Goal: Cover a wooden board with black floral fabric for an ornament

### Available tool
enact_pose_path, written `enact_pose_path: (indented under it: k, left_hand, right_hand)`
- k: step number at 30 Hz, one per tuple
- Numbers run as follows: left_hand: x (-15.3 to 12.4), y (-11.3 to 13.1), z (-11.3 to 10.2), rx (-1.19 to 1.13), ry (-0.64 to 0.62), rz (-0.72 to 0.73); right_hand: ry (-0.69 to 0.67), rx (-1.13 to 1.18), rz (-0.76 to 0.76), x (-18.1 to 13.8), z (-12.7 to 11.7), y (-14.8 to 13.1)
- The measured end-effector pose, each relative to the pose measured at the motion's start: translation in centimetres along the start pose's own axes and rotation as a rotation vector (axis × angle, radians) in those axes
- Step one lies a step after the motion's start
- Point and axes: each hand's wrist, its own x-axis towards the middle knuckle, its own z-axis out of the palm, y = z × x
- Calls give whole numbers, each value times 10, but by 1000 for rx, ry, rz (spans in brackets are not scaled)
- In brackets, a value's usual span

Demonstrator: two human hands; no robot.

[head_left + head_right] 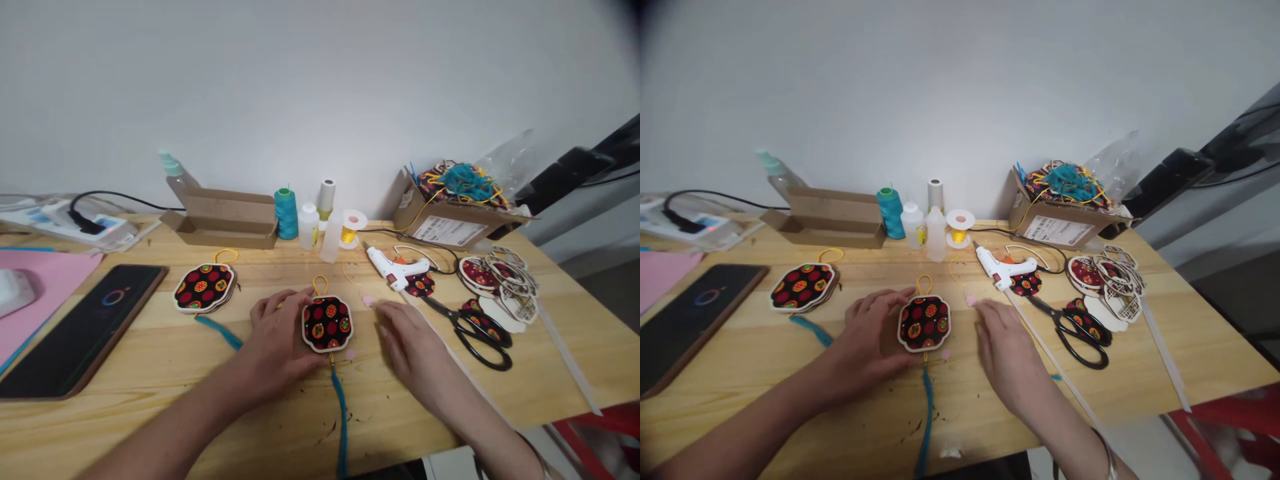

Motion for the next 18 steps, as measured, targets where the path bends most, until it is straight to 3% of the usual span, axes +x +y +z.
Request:
enact_pose_path:
  k: [4, 11, 14, 18]
  left_hand:
    - [1, 0, 0, 10, -8, -14]
    - [0, -2, 0, 18, -26, -7]
    - [0, -2, 0, 12, -8, 4]
    - [2, 0, -1, 5, -10, 10]
  right_hand:
    - [55, -89, 4, 12, -4, 18]
    - [18, -148, 70, 23, -13, 44]
    - [23, -177, 93, 30, -19, 40]
    - [-52, -116, -21, 43, -21, 20]
